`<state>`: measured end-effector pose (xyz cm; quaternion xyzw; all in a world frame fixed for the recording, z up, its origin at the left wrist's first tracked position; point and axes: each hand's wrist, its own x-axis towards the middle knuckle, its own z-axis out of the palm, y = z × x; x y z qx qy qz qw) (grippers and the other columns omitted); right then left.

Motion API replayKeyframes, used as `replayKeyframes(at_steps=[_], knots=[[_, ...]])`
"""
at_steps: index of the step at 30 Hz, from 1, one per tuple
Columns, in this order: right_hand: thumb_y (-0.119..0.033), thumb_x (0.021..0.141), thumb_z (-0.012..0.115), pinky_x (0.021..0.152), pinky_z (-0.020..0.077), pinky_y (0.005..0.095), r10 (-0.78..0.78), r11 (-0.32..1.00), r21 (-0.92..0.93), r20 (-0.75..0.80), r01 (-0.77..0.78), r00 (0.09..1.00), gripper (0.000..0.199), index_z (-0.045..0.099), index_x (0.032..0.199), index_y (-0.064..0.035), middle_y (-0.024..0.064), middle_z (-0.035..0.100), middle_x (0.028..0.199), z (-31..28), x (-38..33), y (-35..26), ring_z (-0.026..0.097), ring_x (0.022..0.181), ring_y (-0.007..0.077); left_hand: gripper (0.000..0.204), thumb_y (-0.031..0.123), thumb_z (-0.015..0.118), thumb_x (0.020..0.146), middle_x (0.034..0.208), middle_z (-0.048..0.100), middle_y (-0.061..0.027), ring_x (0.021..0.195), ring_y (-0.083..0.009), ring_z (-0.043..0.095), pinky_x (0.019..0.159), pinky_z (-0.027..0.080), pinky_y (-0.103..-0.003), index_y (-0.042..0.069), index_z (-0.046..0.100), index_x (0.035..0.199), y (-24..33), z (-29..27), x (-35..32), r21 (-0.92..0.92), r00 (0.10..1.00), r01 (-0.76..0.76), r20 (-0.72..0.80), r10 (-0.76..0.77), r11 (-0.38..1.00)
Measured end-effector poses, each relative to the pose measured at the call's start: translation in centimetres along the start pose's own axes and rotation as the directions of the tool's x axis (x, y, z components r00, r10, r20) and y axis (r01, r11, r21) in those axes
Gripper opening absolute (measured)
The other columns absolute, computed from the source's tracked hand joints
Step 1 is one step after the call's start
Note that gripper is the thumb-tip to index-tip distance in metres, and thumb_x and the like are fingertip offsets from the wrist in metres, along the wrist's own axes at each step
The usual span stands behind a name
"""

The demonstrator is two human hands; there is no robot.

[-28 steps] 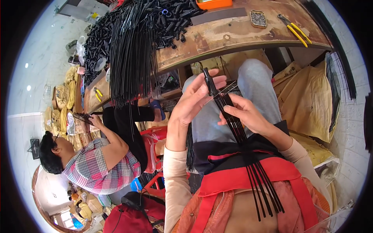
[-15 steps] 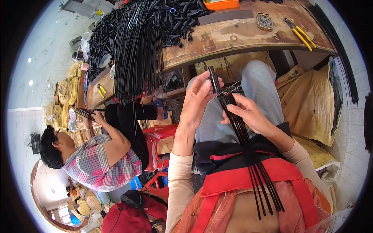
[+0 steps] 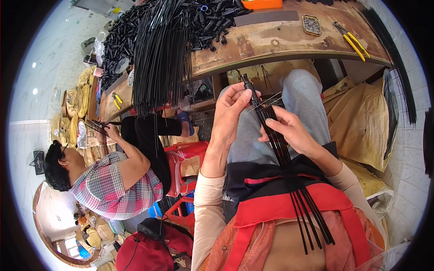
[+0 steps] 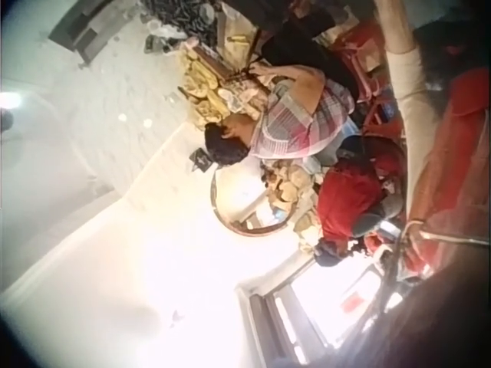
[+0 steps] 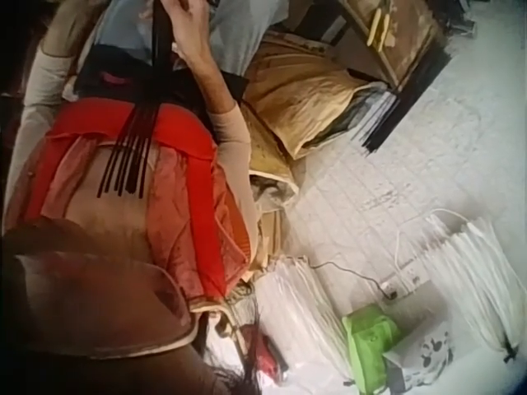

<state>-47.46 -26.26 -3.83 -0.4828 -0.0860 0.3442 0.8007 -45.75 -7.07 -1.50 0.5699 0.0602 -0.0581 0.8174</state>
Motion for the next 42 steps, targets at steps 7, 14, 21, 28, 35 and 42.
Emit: replayKeyframes(at_steps=[7, 14, 21, 28, 35, 42], knots=[[-0.015, 0.101, 0.051, 0.081, 0.0581, 0.0357, -0.012, 1.0, -0.012, 0.022, 0.013, 1.0, 0.025, 0.051, 0.121, -0.0006, 0.006, 0.06, 0.091, -0.1, 0.1, 0.3, 0.063, 0.08, 0.0126, 0.027, 0.012, 0.066, 0.092, 0.094, 0.068, -0.0064, 0.091, -0.0148, 0.066, 0.084, 0.051, -0.028, 0.003, 0.059, 0.116, -0.5, 0.2, 0.0, 0.031, 0.998, -0.035, -0.045, 0.036, 0.999], [-0.015, 0.101, 0.051, 0.081, 0.0585, 0.0373, 0.001, 1.0, 0.01, 0.006, -0.001, 1.0, 0.023, 0.051, 0.119, -0.001, 0.0059, 0.06, 0.091, -0.1, 0.4, 0.1, 0.062, 0.08, 0.0126, 0.033, 0.008, 0.069, 0.089, 0.097, 0.07, -0.008, 0.091, -0.0141, 0.066, 0.084, 0.051, -0.027, 0.001, 0.06, 0.12, -0.1, 0.4, 0.2, 0.147, 0.989, -0.125, -0.058, 0.135, 0.981], [-0.017, 0.101, 0.051, 0.081, 0.0584, 0.0385, 0.016, 0.998, 0.057, 0.014, -0.016, 1.0, 0.023, 0.051, 0.118, -0.0012, 0.0066, 0.059, 0.092, -0.6, 0.6, 0.4, 0.063, 0.08, 0.0135, 0.036, 0.012, 0.064, 0.093, 0.102, 0.071, -0.0085, 0.095, -0.0139, 0.066, 0.085, 0.051, -0.026, 0.003, 0.058, 0.127, 0.4, 0.0, 0.1, 0.197, 0.998, -0.067, 0.033, 0.061, 0.978], [-0.018, 0.101, 0.052, 0.082, 0.0581, 0.0384, 0.016, 0.996, 0.082, 0.058, -0.021, 0.998, 0.022, 0.051, 0.116, -0.0015, 0.0069, 0.059, 0.093, -0.7, 0.7, 0.1, 0.063, 0.082, 0.0136, 0.035, 0.008, 0.061, 0.094, 0.103, 0.07, -0.0086, 0.094, -0.0124, 0.065, 0.082, 0.049, -0.025, 0.002, 0.056, 0.128, 1.2, -0.1, 0.1, 0.142, 0.998, 0.007, 0.066, -0.016, 0.99], [-0.017, 0.101, 0.051, 0.083, 0.0577, 0.0378, 0.021, 0.997, 0.072, 0.059, -0.025, 0.998, 0.021, 0.051, 0.115, -0.0013, 0.0071, 0.06, 0.094, -0.8, 0.5, 0.0, 0.063, 0.082, 0.0137, 0.032, 0.007, 0.059, 0.095, 0.103, 0.07, -0.0108, 0.096, -0.0139, 0.065, 0.088, 0.05, -0.028, 0.0, 0.057, 0.126, 1.3, 0.0, -0.2, 0.154, 0.996, -0.007, 0.091, -0.007, 0.988], [-0.016, 0.101, 0.05, 0.084, 0.0575, 0.0384, 0.033, 0.997, 0.06, 0.069, -0.037, 0.997, 0.022, 0.051, 0.117, -0.0007, 0.0073, 0.06, 0.093, -0.6, 0.5, -0.5, 0.063, 0.082, 0.0138, 0.032, 0.004, 0.06, 0.093, 0.107, 0.069, -0.0143, 0.097, -0.02, 0.068, 0.093, 0.051, -0.032, -0.003, 0.053, 0.124, 0.9, 1.7, -1.7, 0.317, 0.975, -0.117, -0.141, 0.169, 0.941]])
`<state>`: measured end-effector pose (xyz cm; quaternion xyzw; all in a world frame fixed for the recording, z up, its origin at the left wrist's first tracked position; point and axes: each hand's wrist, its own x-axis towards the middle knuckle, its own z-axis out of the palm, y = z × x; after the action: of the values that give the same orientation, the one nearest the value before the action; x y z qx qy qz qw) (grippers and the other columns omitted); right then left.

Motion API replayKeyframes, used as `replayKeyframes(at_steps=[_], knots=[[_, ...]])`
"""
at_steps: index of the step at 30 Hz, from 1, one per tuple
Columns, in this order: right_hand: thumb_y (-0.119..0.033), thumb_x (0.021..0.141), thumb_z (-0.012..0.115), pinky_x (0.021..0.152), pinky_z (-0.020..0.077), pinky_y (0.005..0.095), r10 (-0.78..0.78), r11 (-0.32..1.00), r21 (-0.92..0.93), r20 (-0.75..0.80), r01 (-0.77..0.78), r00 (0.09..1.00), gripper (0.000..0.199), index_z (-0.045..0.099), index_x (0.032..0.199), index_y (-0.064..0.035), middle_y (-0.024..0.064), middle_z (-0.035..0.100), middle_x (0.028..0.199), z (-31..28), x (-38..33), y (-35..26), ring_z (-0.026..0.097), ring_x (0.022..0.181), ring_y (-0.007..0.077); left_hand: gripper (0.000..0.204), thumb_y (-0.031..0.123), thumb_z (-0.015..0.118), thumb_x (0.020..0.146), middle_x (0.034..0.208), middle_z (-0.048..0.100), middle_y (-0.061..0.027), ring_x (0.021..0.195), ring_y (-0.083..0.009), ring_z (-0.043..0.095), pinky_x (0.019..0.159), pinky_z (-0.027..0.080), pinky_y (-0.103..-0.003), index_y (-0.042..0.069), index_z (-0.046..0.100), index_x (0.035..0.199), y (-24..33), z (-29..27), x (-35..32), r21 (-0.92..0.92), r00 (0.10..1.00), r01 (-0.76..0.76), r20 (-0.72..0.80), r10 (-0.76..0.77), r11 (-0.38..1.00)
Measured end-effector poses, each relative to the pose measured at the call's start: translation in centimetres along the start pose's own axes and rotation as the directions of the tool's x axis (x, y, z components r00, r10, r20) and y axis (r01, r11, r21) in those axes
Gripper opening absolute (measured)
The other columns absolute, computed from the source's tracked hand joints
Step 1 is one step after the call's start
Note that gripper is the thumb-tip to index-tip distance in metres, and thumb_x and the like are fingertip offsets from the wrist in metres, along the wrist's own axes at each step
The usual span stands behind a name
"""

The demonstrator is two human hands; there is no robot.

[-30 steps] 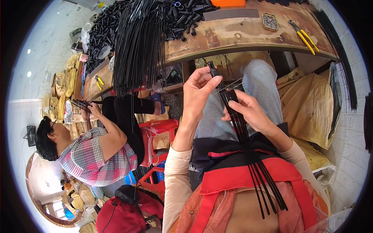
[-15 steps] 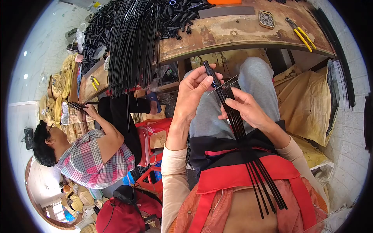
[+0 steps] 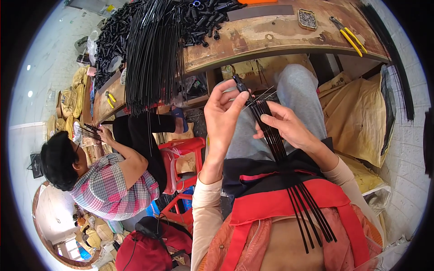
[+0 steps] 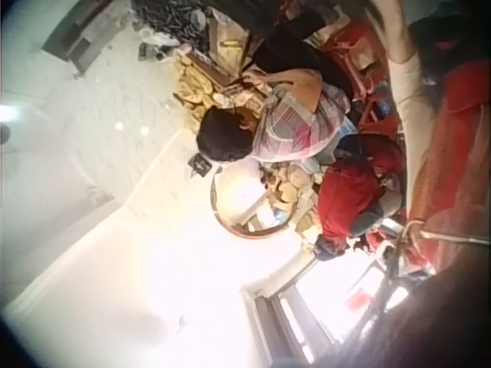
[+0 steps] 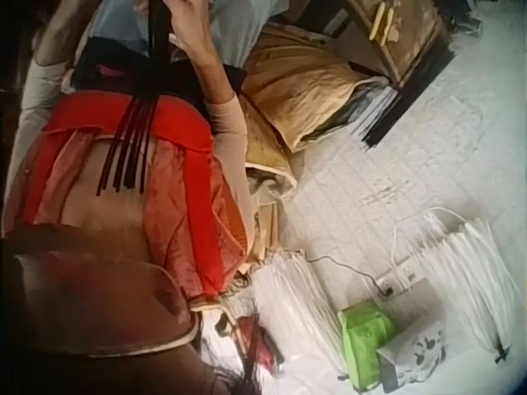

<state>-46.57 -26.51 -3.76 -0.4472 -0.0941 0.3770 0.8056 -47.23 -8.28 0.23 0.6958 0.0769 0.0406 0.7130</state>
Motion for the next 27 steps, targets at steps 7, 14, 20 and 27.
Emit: replayKeyframes(at_steps=[7, 14, 20, 27], knots=[[-0.017, 0.1, 0.053, 0.076, 0.0575, 0.0301, -0.002, 1.0, 0.027, -0.017, 0.002, 1.0, 0.031, 0.052, 0.126, -0.0006, 0.007, 0.063, 0.09, -0.3, 0.1, 0.4, 0.067, 0.082, 0.0165, 0.037, -0.014, 0.065, 0.082, 0.116, 0.064, -0.0196, 0.113, -0.0281, 0.062, 0.1, 0.048, -0.036, 0.002, 0.049, 0.111, -1.2, -0.9, -2.0, -0.284, 0.996, -0.001, 0.088, 0.027, 0.959], [-0.016, 0.1, 0.053, 0.076, 0.0564, 0.0289, -0.028, 1.0, 0.005, -0.011, 0.028, 1.0, 0.027, 0.054, 0.121, -0.0003, 0.0067, 0.063, 0.089, -0.1, 0.3, 0.7, 0.067, 0.08, 0.0158, 0.03, -0.012, 0.067, 0.082, 0.113, 0.064, -0.021, 0.105, -0.0242, 0.066, 0.091, 0.053, -0.032, 0.004, 0.05, 0.102, -2.1, -0.7, -1.9, -0.095, 0.994, -0.11, -0.027, 0.108, 0.989], [-0.015, 0.101, 0.051, 0.083, 0.0577, 0.039, -0.021, 0.999, -0.025, 0.029, 0.022, 0.999, 0.029, 0.05, 0.126, 0.0004, 0.0081, 0.061, 0.091, -0.1, -0.1, 0.2, 0.064, 0.08, 0.0151, 0.039, -0.006, 0.07, 0.082, 0.112, 0.065, -0.0197, 0.107, -0.0282, 0.065, 0.098, 0.048, -0.038, 0.006, 0.047, 0.112, -2.5, -0.9, -1.2, -0.4, 0.996, -0.023, 0.071, 0.056, 0.916], [-0.014, 0.101, 0.049, 0.085, 0.0569, 0.042, -0.04, 0.995, 0.1, 0.147, 0.025, 0.988, 0.029, 0.05, 0.126, -0.0005, 0.0085, 0.061, 0.091, -0.2, 0.2, 0.2, 0.064, 0.079, 0.0158, 0.055, -0.001, 0.071, 0.083, 0.113, 0.066, -0.0163, 0.108, -0.0263, 0.064, 0.099, 0.047, -0.038, 0.008, 0.047, 0.132, -4.0, -1.1, 0.0, -0.704, 0.942, 0.235, 0.334, 0.02, 0.67]])
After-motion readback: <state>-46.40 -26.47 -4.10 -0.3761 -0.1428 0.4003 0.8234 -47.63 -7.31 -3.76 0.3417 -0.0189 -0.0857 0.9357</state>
